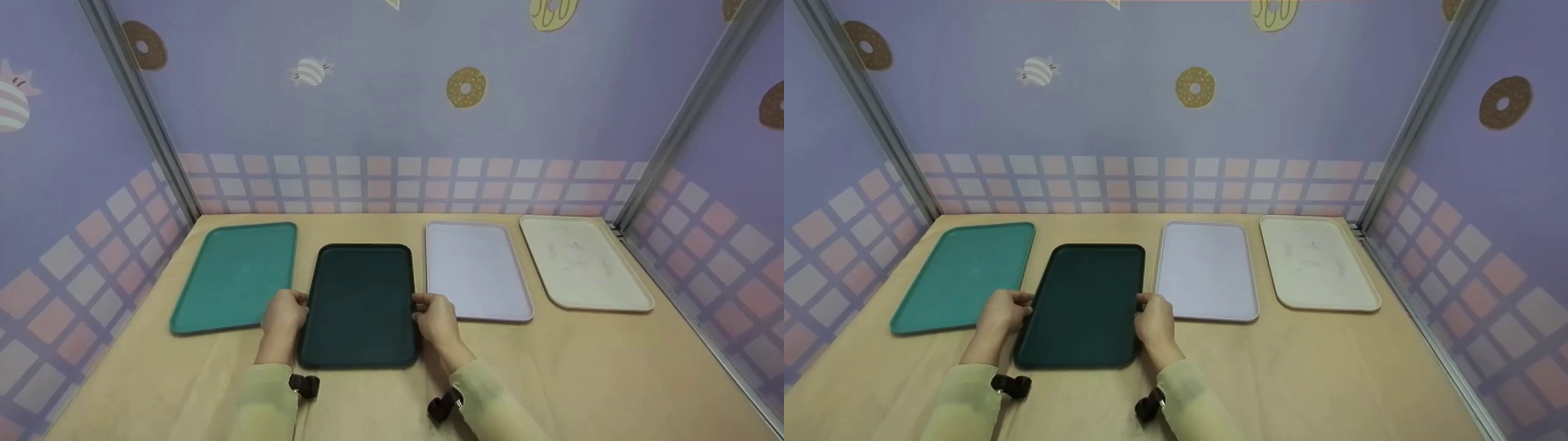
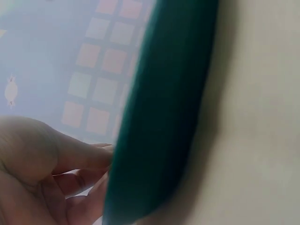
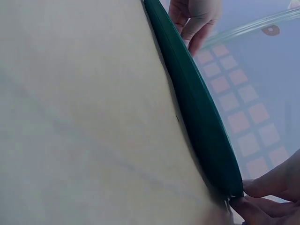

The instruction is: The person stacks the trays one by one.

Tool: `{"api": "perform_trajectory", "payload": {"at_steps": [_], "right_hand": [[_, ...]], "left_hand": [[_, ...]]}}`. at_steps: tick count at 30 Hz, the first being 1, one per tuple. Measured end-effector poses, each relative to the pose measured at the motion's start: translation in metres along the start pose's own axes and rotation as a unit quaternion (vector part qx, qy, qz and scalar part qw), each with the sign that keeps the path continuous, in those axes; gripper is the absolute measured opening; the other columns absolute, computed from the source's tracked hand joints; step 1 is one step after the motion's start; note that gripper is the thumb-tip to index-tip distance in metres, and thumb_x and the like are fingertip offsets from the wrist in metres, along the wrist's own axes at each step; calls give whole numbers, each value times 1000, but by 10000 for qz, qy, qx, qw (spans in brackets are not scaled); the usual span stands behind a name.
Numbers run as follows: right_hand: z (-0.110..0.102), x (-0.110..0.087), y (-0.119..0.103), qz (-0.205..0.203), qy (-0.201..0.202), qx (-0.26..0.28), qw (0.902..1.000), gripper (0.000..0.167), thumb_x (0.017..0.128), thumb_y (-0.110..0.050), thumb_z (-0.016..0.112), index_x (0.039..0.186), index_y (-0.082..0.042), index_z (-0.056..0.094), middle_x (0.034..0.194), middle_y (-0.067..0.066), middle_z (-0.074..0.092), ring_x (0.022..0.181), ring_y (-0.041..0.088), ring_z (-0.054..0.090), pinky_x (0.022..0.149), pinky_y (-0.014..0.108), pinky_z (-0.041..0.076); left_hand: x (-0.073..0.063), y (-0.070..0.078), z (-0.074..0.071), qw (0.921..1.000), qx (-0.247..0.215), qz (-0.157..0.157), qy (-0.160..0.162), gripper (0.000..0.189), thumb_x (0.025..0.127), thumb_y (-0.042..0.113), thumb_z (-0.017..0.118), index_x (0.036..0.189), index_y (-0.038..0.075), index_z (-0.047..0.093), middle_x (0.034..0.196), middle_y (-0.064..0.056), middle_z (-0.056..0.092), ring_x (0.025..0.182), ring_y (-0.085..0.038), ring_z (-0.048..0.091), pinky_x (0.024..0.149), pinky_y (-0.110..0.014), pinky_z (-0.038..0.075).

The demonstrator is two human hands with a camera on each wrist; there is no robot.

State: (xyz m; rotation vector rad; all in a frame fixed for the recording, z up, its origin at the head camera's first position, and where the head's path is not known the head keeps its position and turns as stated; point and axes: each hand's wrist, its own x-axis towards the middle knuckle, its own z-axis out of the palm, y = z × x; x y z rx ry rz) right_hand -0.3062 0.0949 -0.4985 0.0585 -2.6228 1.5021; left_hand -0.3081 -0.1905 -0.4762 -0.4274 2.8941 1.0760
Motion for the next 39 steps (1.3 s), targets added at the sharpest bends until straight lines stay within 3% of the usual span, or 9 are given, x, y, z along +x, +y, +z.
{"api": "perform_trajectory", "payload": {"at_steps": [7,18,29,39], "right_hand": [[-2,1,-1,-264,0,-194,9995,36,83,17,67,117,7,73,115,25,75,109,36,72,93,45,60],[-4,-1,3,-333,-102,-356,9988,34,83,14,68,115,6,74,112,23,76,109,35,71,95,47,59],[-17,4,0,97,-551,-68,9984,32,90,3,70,122,7,71,120,24,73,113,35,71,95,44,59],[-38,13,3,132,-274,224,9993,28,91,-1,70,117,10,73,114,23,76,105,33,72,88,39,61]], "left_hand": [[-1,1,-3,9998,-50,74,-175,40,99,0,59,139,3,64,135,-22,66,127,-44,59,101,-58,52],[-5,0,-4,9994,-155,76,-290,42,98,-1,58,139,2,63,136,-23,65,128,-45,58,102,-59,50],[-5,2,-5,9993,-176,139,-297,44,95,-4,53,138,1,64,134,-24,66,127,-44,59,101,-58,51],[-4,-1,-4,9994,-147,180,-274,45,94,-5,53,137,1,64,132,-23,66,126,-44,59,100,-58,51]]}}
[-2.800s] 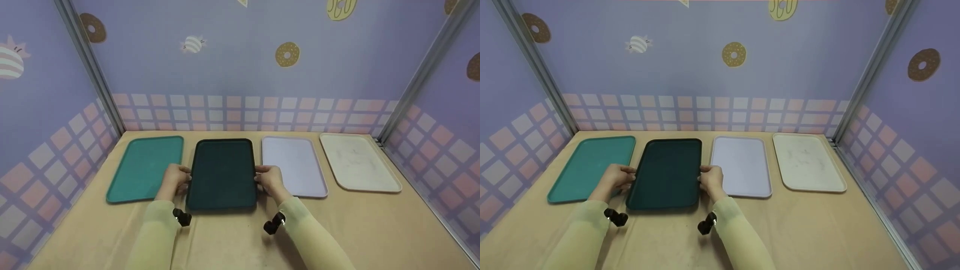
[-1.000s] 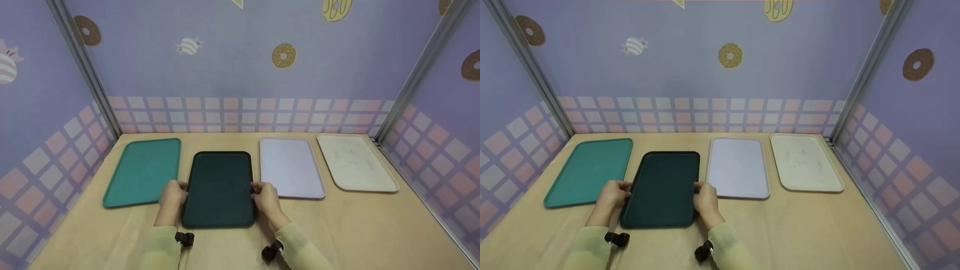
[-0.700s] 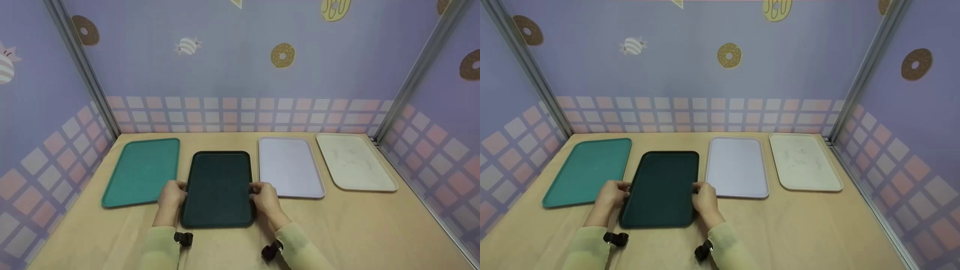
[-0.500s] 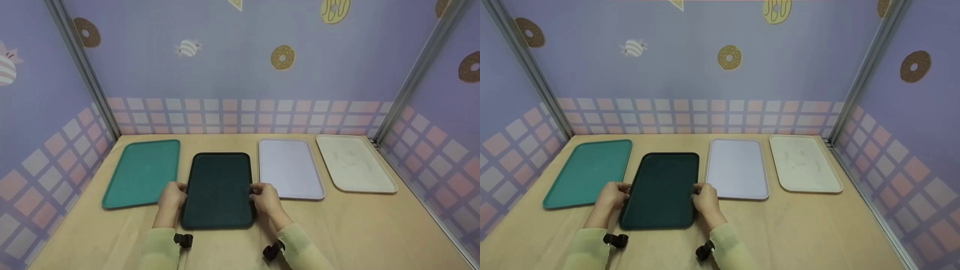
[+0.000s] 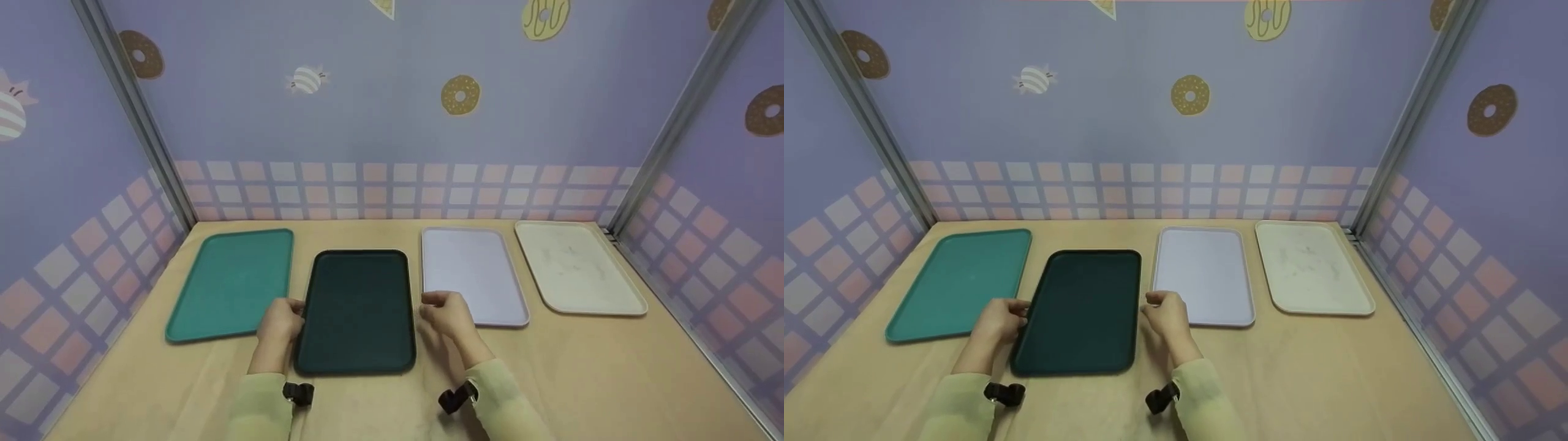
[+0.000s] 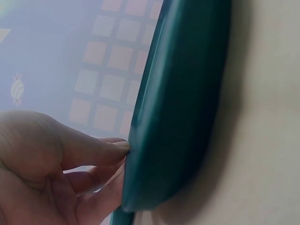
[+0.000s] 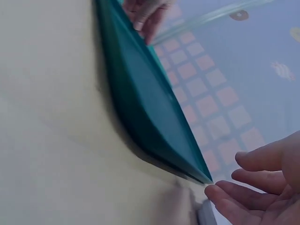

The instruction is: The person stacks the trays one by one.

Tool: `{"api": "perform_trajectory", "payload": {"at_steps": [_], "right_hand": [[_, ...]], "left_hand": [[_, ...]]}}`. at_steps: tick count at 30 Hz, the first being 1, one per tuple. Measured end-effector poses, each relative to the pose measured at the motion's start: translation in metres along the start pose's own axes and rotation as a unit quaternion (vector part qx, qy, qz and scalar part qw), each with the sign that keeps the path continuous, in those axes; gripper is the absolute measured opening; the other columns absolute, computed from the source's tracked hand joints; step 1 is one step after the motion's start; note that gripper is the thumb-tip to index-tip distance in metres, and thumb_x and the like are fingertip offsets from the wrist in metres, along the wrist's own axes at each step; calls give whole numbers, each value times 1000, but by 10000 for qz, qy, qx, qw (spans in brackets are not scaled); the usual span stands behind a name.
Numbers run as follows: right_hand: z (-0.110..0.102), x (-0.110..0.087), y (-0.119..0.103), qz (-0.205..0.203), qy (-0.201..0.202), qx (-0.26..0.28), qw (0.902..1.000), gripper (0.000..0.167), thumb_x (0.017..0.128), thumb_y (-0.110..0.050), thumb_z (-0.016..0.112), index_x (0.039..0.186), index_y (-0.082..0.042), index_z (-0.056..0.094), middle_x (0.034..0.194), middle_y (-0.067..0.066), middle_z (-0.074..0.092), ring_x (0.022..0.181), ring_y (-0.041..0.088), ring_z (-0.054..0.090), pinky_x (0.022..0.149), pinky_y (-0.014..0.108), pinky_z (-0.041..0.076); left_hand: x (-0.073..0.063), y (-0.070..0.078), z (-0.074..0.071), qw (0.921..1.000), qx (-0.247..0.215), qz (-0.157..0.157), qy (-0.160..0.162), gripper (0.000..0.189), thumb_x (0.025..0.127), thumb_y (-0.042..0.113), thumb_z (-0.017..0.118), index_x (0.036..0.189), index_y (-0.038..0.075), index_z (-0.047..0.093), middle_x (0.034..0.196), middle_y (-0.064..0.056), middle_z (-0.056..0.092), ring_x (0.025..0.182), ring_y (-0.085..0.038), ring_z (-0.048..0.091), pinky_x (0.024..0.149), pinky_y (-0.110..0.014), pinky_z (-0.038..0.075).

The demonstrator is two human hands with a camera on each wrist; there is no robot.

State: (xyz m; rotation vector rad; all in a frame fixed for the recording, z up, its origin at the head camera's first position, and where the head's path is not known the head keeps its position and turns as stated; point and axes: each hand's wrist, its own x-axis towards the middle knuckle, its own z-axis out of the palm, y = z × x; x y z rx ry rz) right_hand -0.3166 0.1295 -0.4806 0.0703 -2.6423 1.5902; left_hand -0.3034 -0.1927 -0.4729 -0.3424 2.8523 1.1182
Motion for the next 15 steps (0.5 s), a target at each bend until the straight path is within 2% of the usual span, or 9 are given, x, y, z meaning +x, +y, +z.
{"api": "perform_trajectory", "payload": {"at_steps": [7,12,15], "right_hand": [[-25,8,5,287,212,270,9990,31,94,-4,68,122,9,70,120,23,74,110,33,71,92,39,60],[-54,19,12,566,410,593,9958,36,98,-7,64,130,9,66,129,25,70,122,39,67,102,49,56],[-72,26,19,666,524,629,9944,38,99,-8,63,132,10,64,131,26,68,122,38,66,104,50,55]], "left_hand": [[0,0,0,10000,18,41,8,46,94,-5,53,137,0,64,133,-24,66,127,-44,59,102,-59,50],[-1,1,0,10000,72,55,-34,46,95,-5,52,140,0,62,136,-24,65,129,-46,57,102,-59,51],[-1,0,0,9999,97,44,-9,47,94,-5,52,140,0,62,135,-24,65,129,-46,57,102,-59,50]]}}
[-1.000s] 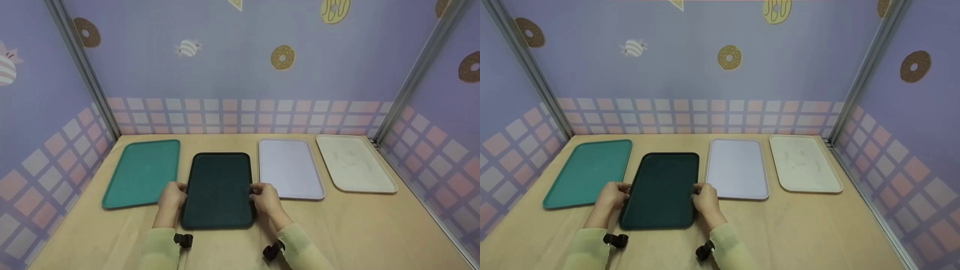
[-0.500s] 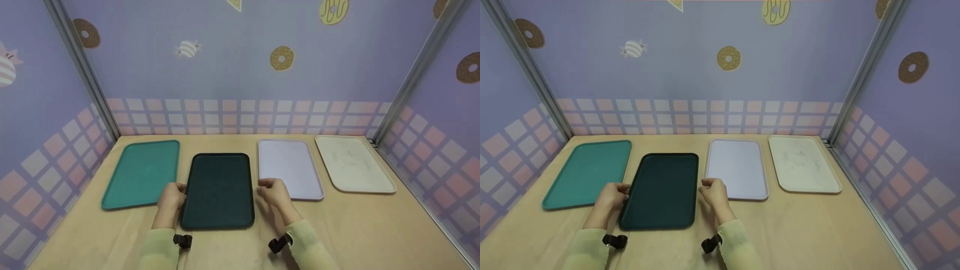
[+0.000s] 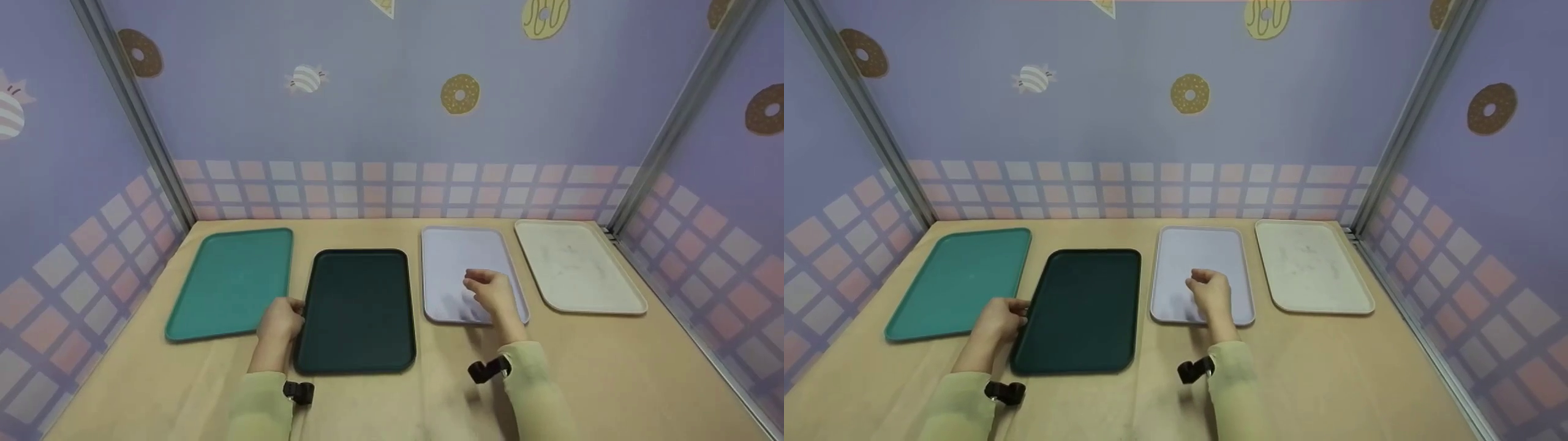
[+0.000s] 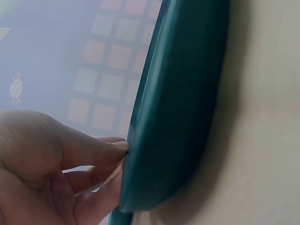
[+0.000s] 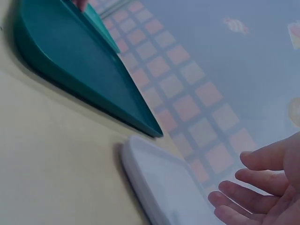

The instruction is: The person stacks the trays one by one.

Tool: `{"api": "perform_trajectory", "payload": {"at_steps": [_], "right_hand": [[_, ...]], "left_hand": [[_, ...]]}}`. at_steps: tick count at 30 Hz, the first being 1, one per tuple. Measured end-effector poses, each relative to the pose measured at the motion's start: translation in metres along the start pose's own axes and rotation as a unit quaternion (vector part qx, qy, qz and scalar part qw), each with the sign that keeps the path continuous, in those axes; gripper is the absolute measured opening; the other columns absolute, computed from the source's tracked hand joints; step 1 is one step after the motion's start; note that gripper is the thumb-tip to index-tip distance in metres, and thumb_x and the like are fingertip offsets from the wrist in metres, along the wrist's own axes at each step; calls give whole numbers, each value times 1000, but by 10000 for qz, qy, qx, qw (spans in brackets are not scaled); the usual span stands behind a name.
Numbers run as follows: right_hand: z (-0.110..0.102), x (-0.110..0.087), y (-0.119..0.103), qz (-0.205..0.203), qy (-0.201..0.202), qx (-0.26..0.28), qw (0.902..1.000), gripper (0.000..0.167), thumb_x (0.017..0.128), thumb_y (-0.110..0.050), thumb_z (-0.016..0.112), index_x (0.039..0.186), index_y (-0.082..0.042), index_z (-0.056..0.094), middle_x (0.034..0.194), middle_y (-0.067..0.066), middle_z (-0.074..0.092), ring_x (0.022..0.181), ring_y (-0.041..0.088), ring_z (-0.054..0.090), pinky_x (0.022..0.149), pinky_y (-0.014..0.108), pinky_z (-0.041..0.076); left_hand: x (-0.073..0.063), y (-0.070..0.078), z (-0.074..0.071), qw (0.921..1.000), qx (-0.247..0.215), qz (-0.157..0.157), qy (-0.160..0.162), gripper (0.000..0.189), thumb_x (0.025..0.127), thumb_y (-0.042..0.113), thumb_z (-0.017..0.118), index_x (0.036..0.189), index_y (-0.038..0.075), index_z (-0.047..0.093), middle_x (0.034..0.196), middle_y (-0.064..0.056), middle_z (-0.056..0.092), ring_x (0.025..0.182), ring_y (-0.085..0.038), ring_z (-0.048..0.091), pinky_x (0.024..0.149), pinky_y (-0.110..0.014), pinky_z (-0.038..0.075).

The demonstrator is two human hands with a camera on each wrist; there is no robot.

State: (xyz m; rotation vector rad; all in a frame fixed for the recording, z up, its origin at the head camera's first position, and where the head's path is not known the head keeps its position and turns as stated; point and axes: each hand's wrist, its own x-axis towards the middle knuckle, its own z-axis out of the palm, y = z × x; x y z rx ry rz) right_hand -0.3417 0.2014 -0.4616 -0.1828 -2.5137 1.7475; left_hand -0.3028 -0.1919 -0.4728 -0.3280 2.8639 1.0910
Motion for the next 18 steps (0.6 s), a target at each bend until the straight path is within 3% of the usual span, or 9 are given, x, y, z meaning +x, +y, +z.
{"api": "perform_trajectory", "payload": {"at_steps": [6,12,15,18], "right_hand": [[-31,17,6,149,231,-198,9994,42,100,-11,61,136,11,60,133,28,66,120,35,67,100,44,57],[-59,29,12,180,486,-687,9963,42,98,-11,62,134,12,61,134,30,64,113,33,68,83,26,57],[-69,34,16,322,609,-754,9948,44,97,-11,62,135,13,60,138,31,61,119,37,64,92,32,56],[-75,36,18,677,646,-438,9946,47,97,-9,60,138,14,56,143,33,55,130,41,56,108,43,50]], "left_hand": [[1,0,0,10000,-14,-27,-7,45,95,-4,52,139,-1,63,134,-24,66,129,-45,57,103,-58,50],[0,0,-1,9999,-16,-113,-79,43,97,-3,52,139,0,63,137,-24,64,130,-45,56,102,-58,51],[0,-1,-1,9999,-9,-107,-56,43,98,-3,52,139,1,63,137,-24,64,130,-45,56,103,-58,51],[-1,-1,-1,9999,-19,-106,-60,44,98,-3,52,140,1,62,138,-24,63,130,-45,56,103,-58,50]]}}
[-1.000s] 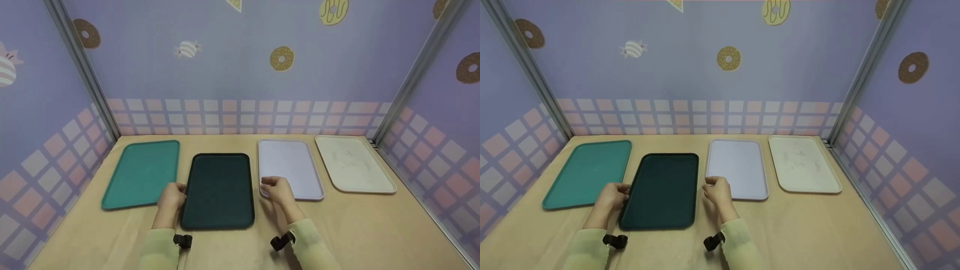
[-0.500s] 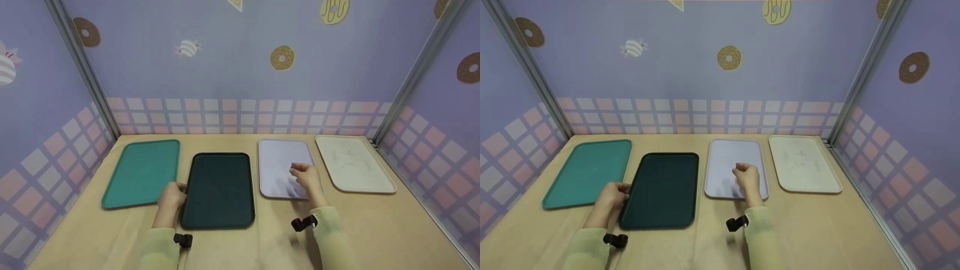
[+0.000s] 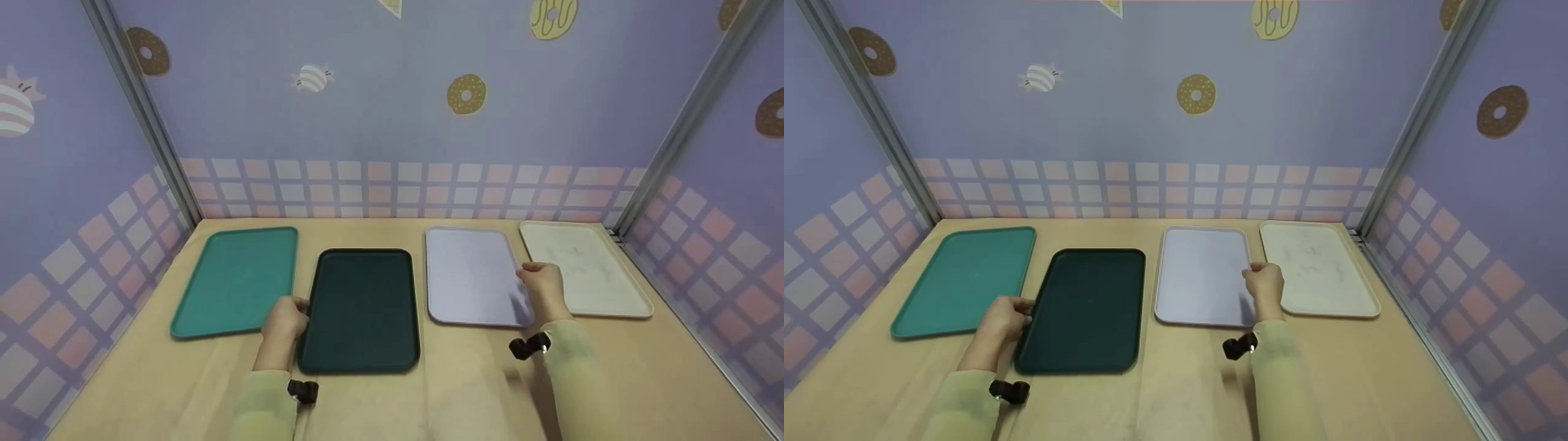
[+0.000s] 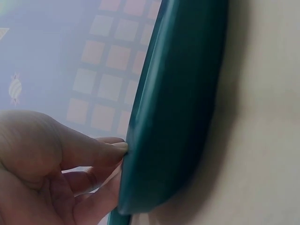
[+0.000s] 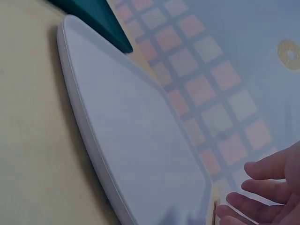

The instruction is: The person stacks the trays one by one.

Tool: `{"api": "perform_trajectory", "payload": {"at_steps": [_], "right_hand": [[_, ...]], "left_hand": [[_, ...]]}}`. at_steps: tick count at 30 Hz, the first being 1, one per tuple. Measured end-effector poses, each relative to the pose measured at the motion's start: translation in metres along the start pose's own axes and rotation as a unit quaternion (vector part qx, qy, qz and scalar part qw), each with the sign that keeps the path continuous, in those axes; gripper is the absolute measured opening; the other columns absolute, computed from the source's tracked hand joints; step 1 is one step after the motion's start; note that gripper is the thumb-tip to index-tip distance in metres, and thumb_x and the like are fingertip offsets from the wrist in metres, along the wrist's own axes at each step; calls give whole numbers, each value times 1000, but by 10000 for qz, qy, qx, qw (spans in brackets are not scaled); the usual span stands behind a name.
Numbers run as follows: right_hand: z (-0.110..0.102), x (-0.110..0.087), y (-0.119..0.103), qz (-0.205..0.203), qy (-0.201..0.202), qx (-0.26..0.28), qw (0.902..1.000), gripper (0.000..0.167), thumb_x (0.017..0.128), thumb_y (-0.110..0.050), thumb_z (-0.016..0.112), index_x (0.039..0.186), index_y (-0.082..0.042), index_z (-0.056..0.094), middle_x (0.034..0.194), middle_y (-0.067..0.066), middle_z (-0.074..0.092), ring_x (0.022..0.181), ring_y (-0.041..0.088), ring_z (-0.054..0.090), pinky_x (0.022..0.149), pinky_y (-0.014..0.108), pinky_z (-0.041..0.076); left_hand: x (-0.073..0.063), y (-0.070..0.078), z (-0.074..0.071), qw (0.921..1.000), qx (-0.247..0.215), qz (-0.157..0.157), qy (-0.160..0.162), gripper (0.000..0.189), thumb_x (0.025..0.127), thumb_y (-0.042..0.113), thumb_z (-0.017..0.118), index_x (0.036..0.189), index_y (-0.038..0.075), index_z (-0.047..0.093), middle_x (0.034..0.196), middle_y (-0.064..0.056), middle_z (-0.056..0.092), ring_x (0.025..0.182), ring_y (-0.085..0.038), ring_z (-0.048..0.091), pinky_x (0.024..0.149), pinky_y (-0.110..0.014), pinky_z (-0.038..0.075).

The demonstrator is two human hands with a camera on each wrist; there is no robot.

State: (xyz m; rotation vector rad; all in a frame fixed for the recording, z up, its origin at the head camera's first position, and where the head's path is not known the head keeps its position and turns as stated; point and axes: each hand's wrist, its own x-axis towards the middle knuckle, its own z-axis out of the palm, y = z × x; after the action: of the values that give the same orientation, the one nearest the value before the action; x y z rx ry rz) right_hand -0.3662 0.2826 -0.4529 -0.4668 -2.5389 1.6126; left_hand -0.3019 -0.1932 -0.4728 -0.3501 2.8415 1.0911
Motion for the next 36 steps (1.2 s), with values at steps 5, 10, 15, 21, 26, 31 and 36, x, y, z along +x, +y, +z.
{"api": "perform_trajectory", "payload": {"at_steps": [5,10,15,21,26,31,36], "right_hand": [[-6,3,8,744,-308,701,9943,53,101,-9,54,149,10,43,153,29,46,140,38,46,117,50,41],[-8,11,17,892,-286,429,9947,31,97,-6,59,124,10,59,92,8,66,84,20,63,79,33,54],[-11,18,25,426,-204,-806,9956,12,89,-4,66,87,7,65,59,-3,54,57,12,49,53,24,43],[-10,19,30,-265,72,-2198,9752,31,79,-7,73,104,9,75,103,23,76,95,37,68,86,40,58],[-9,22,31,-228,0,-2337,9720,32,77,-2,71,107,10,75,113,26,74,103,42,68,88,45,59],[-11,25,29,-150,-204,-2412,9701,35,77,-1,65,109,10,74,112,26,74,90,32,67,71,32,56],[-16,26,27,-136,-424,-2187,9748,40,84,-7,59,118,12,70,117,29,71,86,25,66,64,24,53]], "left_hand": [[0,1,0,10000,24,-18,5,46,97,-4,50,141,3,62,139,-23,63,130,-45,57,102,-58,51],[1,2,0,10000,34,-52,-13,47,97,-5,49,142,4,61,141,-22,62,131,-45,56,102,-58,51],[0,2,0,10000,28,-58,-22,46,98,-4,50,142,4,61,141,-22,62,131,-45,56,102,-59,50],[0,1,0,10000,52,-75,-28,45,98,-3,51,141,3,62,140,-22,62,130,-45,56,103,-59,50],[0,1,0,10000,77,-41,-23,44,98,-3,51,140,3,62,140,-23,63,130,-45,56,103,-59,50],[1,0,1,10000,91,-15,-15,45,98,-3,51,141,3,62,140,-23,63,129,-45,57,101,-59,51],[1,0,1,10000,59,12,73,46,96,-5,50,139,3,64,138,-23,64,128,-45,58,98,-57,52]]}}
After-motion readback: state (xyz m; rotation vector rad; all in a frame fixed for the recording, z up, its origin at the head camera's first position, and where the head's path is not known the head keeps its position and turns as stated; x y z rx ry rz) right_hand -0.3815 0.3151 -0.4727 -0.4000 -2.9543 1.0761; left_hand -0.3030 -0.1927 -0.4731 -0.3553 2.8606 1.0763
